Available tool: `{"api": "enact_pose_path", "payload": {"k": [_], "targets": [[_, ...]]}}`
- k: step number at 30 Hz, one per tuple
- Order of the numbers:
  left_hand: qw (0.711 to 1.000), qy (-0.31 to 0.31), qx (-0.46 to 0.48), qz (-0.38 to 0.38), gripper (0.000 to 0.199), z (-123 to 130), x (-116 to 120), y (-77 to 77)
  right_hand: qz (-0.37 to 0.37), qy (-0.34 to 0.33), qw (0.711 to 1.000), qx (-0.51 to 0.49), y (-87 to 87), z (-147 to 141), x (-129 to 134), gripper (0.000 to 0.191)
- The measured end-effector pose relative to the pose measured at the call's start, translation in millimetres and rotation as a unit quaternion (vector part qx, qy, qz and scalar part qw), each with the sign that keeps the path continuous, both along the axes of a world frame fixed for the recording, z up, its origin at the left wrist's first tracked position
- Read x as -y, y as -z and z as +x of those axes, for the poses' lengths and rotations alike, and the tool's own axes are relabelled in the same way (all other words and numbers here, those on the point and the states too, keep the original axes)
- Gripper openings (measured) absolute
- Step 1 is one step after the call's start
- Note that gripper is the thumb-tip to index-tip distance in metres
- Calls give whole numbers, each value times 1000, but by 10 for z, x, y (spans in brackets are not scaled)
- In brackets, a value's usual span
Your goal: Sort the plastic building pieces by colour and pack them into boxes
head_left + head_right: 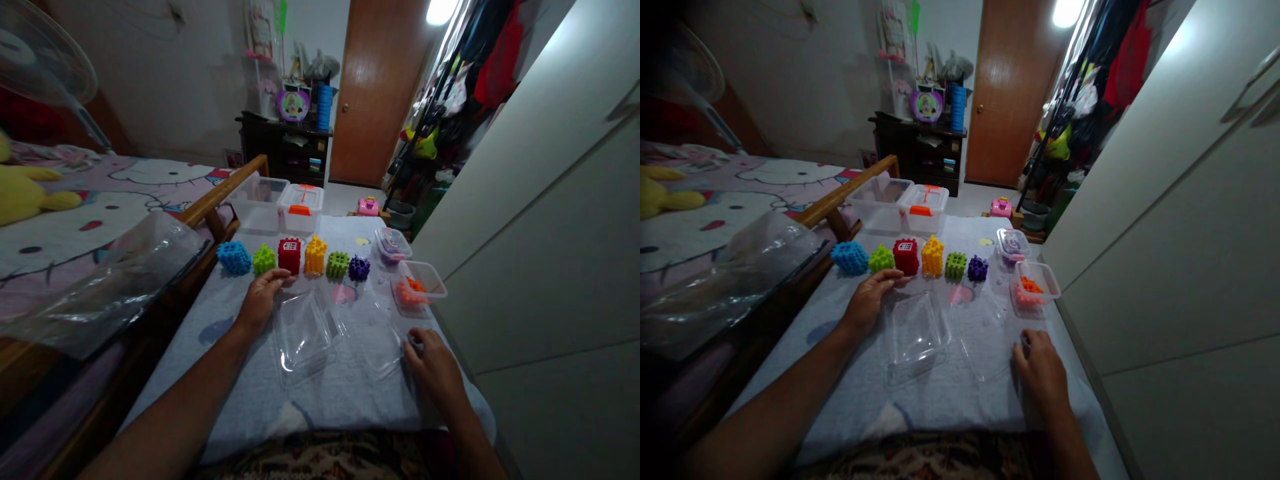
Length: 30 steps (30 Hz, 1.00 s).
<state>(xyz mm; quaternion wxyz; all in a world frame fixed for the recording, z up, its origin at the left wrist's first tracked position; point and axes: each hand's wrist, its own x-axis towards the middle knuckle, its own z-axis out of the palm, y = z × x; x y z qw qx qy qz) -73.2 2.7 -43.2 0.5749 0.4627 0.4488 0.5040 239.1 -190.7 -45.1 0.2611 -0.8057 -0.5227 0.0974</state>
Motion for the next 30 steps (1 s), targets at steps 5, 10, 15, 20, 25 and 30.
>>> {"api": "enact_pose_path", "payload": {"k": [5, 10, 15, 20, 25, 30], "targets": [[1000, 4, -7, 11, 27, 5, 16, 35, -12, -84, 985, 147, 36, -350, -98, 66], [1000, -8, -9, 22, 26, 24, 41, 63, -80, -135, 973, 168, 123, -528, -209, 86], [999, -41, -2, 23, 25, 52, 46, 49, -116, -142, 968, 173, 82, -373, -255, 81], [995, -71, -56, 42, 28, -8, 29, -7, -147, -163, 957, 188, -29, -256, -285, 76], [989, -34, -131, 62, 33, -93, 40, -129, -171, -173, 952, 184, -114, -267, -397, 78], [986, 28, -150, 63, 29, -124, 32, -173, -182, -173, 948, 196, -134, -315, -483, 78]]}}
